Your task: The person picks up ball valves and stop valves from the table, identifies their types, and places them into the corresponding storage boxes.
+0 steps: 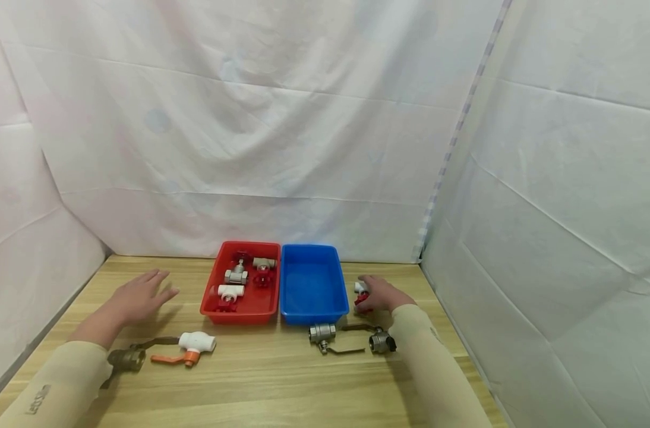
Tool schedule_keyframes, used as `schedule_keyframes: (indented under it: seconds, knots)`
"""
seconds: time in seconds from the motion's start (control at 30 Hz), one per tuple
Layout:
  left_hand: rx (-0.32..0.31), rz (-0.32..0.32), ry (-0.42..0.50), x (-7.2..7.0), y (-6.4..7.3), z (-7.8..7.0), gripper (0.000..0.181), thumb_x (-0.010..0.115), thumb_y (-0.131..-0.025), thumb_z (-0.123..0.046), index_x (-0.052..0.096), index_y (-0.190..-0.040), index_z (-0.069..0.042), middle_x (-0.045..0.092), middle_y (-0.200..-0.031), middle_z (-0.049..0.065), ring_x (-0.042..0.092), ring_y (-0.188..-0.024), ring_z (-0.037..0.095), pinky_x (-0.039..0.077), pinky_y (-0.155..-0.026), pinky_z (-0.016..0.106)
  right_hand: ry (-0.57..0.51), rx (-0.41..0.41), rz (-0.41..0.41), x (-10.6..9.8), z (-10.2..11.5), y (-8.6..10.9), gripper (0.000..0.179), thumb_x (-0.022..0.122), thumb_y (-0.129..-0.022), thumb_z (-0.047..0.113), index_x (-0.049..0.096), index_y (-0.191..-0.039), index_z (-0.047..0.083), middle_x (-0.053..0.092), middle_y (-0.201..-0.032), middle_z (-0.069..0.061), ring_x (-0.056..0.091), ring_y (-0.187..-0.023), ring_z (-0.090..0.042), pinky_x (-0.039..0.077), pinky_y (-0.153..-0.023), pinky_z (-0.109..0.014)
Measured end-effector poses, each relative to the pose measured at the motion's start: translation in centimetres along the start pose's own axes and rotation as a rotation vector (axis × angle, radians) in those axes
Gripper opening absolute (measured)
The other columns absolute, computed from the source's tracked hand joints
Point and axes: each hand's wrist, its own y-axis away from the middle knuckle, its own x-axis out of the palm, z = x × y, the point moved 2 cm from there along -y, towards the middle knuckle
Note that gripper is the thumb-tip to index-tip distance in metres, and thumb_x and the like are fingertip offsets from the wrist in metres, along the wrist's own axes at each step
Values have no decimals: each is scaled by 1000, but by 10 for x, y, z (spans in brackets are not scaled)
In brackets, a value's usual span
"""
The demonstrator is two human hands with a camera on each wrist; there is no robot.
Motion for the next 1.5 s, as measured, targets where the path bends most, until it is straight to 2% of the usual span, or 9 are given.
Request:
schedule_keyframes:
  seconds: [0.3, 0.43, 0.63, 0.87, 1.13, 1.5]
  knots:
    - [4, -3, 24, -3, 0, -2, 81, 51, -116, -54, 43, -161, 12, 32, -165, 45, 33, -150, 66, 31, -113, 86, 47, -32, 74, 1, -3, -9, 100, 92, -92, 38, 38, -169, 4, 43, -167, -27, 48, -143, -45, 48, -115, -62]
    - [9, -1, 43, -5, 0, -4, 81, 48, -117, -55, 41, -162, 13, 32, -166, 45, 32, -151, 67, 29, -115, 85, 74, -33, 89, -1, 5, -7, 101, 93, -92, 39, 38, -169, 3, 46, -164, -27, 51, -139, -45, 50, -112, -62]
    - [9, -2, 39, -6, 0, -5, 82, 48, -117, -55, 41, -162, 13, 33, -166, 44, 32, -151, 66, 28, -117, 84, 83, 11, 63, 1, 13, -4, 98, 94, -90, 37, 42, -167, 6, 46, -160, -27, 51, -134, -41, 51, -109, -63]
    - [3, -8, 15, -4, 1, -4, 81, 53, -115, -53, 42, -161, 12, 37, -164, 42, 36, -150, 65, 31, -114, 85, 80, 17, 23, 11, -2, -16, 98, 96, -87, 39, 46, -165, 8, 47, -157, -25, 49, -135, -42, 51, -108, -65]
    - [-10, 0, 20, -4, 1, -4, 81, 54, -115, -53, 42, -161, 12, 40, -162, 42, 37, -148, 66, 32, -112, 86, 97, 34, 27, 8, 7, -6, 97, 94, -90, 41, 45, -166, 8, 44, -162, -25, 47, -137, -41, 52, -108, -62]
    - [-12, 0, 6, -2, 1, -2, 81, 54, -115, -55, 44, -161, 11, 42, -162, 41, 39, -147, 66, 34, -111, 86, 90, 41, 8, 11, 5, -8, 97, 96, -87, 43, 48, -164, 10, 47, -158, -22, 49, -134, -38, 54, -105, -62]
